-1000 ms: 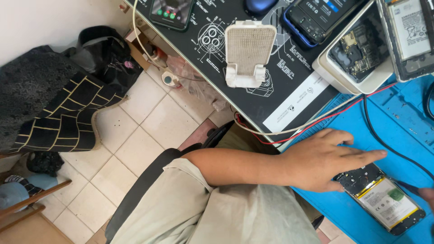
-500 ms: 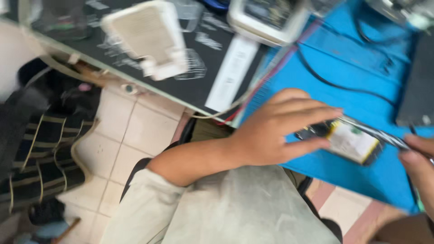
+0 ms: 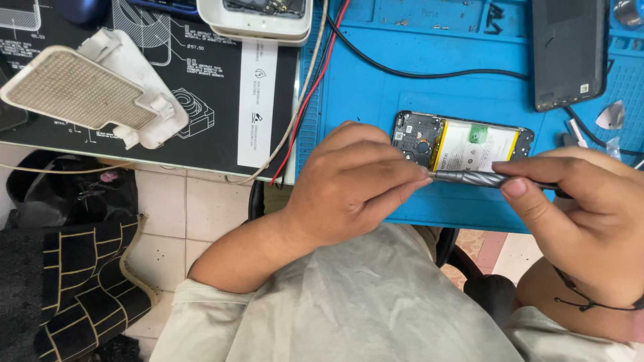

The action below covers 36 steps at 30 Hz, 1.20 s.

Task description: The person pries open the back of a smartphone by hand, then uses a screwdriver to unscrew small screws from the exposed internal frame of the disassembled phone on a blue repair mat, working around the battery and motherboard.

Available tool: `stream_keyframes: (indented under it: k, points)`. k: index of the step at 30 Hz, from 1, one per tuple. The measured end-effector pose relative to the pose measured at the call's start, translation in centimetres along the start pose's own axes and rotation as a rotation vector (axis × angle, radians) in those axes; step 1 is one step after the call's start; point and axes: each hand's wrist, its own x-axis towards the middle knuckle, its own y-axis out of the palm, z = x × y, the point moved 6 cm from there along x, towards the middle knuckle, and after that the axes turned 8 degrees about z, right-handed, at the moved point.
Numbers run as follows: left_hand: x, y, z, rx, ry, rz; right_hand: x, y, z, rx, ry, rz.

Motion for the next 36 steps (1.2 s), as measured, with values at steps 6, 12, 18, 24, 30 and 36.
stream_keyframes:
  k: [6,12,18,24,30,36]
  points:
    - [-0.5,1.0,1.2,-0.196,-0.15,0.099,-0.6,1.1,-0.7,0.107,0.042,-0.059]
    - [-1.3,1.5,2.3,-0.465,-0.18,0.118,-2.7,1.9,-2.6,0.223,0.055,-0.138]
    - [-2.8,2.8,3.1,-0.826,-0.253,0.108,-4.5,5.5,-6.3,0.793,0.032,-0.218]
    - [-3.9,3.9,2.9,-1.104,-0.302,0.112,-5.1,8.0,-8.3,1.004,-0.041,-0.206]
    - [-3.9,3.5,2.7,-0.899,-0.236,0.12,-6.8,8.1,-10.7,0.969,0.004,-0.202]
    - [-5.3,3.9,2.6,-0.993,-0.219,0.022,-6.2,10.0,-13.2,1.096,-0.15,-0.167]
